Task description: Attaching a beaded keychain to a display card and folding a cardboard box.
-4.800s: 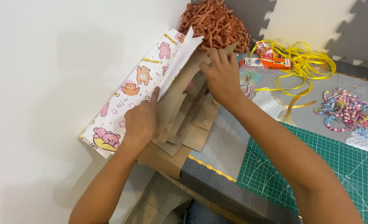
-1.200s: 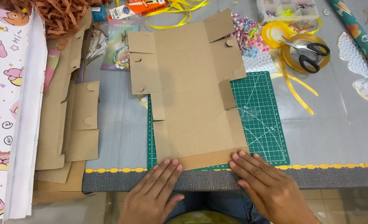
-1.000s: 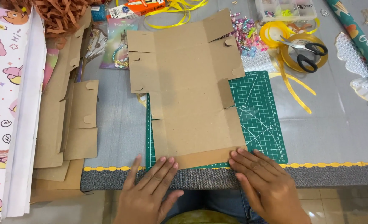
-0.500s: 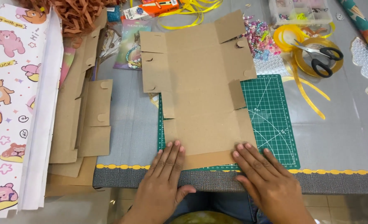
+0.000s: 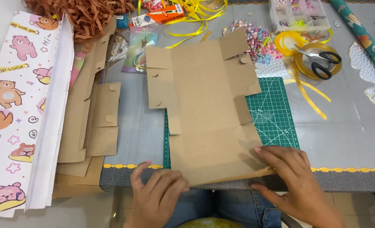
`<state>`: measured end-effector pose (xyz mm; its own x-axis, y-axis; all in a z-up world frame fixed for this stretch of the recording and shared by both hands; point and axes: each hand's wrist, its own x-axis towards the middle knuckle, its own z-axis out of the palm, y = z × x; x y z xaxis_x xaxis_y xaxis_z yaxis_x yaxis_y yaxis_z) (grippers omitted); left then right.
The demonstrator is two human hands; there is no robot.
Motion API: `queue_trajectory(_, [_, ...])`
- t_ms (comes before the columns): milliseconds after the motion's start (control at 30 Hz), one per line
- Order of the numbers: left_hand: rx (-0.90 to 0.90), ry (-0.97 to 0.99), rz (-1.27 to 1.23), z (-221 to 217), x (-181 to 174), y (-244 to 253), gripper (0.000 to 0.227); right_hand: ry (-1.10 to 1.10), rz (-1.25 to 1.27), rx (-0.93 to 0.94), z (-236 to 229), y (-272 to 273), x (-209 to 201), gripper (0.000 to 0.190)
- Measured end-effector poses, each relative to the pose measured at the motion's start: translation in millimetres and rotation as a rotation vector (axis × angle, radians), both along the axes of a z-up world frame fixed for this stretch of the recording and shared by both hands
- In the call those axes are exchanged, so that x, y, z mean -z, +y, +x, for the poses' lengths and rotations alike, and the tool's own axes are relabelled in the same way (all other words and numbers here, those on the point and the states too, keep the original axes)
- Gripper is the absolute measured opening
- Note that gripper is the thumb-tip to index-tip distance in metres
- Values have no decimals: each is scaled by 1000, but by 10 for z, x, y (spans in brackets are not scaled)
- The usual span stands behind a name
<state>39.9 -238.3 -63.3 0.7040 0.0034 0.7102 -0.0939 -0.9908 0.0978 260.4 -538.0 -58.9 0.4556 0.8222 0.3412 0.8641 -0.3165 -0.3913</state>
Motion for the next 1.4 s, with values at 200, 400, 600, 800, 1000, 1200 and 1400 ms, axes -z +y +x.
queue_trajectory(200, [210,-40,-318,-406,44,-232,36,158,270,-234,38,-16,-140,27])
queue_trajectory(400, [282,181,-229,-161,86,187,36,245,384,-251,-40,19,-107,17])
queue_trajectory(600, [254,155,-487,-52,29,196,26,160,429,-193,179,201,-114,16])
queue_trajectory(800, [-315,301,-797,-45,329,86,52,906,180,276,331,655,-241,93])
queue_trajectory(1000, [-461,316,-780,165,240,72,106,414,-137,328,470,819,-142,115])
queue_trajectory(1200, [-70,231,-112,249,21,-37,40,-534,-27,-110,197,839,-272,39])
queue_trajectory(1400, [-140,509,193,398,244,-214,114,-581,-255,-403,-178,1005,108,133])
